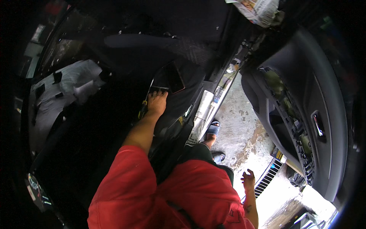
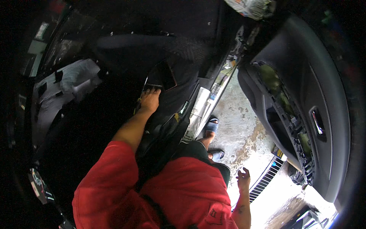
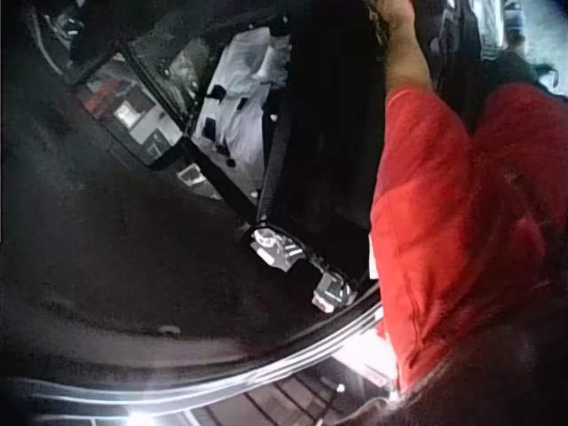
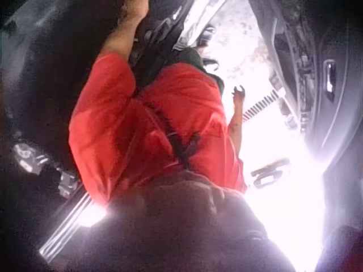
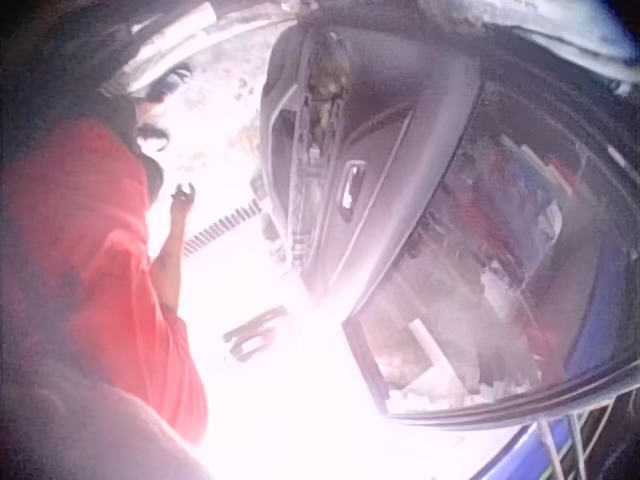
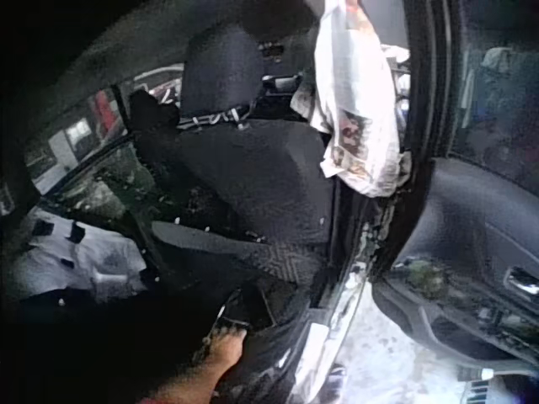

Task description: The person uses a screwdriver to unscrew components from an interior car door panel, removes a small plastic piece, and tests the door handle operation.

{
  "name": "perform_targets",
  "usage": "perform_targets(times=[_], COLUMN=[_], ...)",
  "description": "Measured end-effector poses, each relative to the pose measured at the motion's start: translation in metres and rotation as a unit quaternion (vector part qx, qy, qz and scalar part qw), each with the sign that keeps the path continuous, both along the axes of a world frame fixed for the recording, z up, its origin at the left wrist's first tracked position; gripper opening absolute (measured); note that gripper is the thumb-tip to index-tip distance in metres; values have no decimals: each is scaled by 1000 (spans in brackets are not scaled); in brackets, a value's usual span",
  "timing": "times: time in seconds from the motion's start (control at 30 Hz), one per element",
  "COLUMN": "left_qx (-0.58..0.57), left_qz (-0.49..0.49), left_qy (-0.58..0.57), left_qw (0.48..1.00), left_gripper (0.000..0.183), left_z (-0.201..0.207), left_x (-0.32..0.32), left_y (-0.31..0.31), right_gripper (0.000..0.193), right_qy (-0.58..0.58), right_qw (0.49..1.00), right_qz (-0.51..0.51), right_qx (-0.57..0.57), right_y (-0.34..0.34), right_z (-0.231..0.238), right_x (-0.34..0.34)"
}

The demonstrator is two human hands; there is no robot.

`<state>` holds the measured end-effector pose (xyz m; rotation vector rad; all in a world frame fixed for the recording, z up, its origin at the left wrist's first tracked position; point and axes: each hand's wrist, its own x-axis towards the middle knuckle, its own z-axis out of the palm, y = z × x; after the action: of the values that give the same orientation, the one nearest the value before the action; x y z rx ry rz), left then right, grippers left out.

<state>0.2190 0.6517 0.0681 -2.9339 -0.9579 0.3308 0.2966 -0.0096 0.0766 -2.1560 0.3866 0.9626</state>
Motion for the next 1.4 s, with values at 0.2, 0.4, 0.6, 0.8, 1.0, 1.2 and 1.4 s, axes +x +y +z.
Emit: perform_targets(times=[0.2, 0.4, 0.6, 0.8, 1.0, 1.2, 1.4], left_qx=[-58, -145, -290, -322, -177, -102, -164], left_qz=[8, 281, 257, 235, 374, 339, 284], left_qy=[12, -322, -452, -412, -343, -285, -157], left_qw=[998, 892, 803, 819, 843, 891, 932], left_gripper=[36, 25, 18, 13, 8, 12, 16], left_z=[28, 8, 45, 27, 13, -3, -30], left_x=[16, 2, 54, 50, -55, -56, -25], left_y=[-13, -13, -103, -181, -55, 17, 53], right_gripper=[49, 49, 42, 39, 39, 40, 40], right_qy=[-5, -73, -151, -181, -126, -104, -115], right_qw=[999, 994, 988, 970, 987, 979, 987], right_qz=[-34, 71, 35, 94, 78, 165, 103], right_qx=[9, -47, 6, 130, 56, -61, -36], right_y=[-32, -20, -12, 25, 1, -14, 33], right_z=[-33, 18, 37, 81, 72, 24, 21], right_x=[-38, -32, -4, 38, 23, -1, -4])
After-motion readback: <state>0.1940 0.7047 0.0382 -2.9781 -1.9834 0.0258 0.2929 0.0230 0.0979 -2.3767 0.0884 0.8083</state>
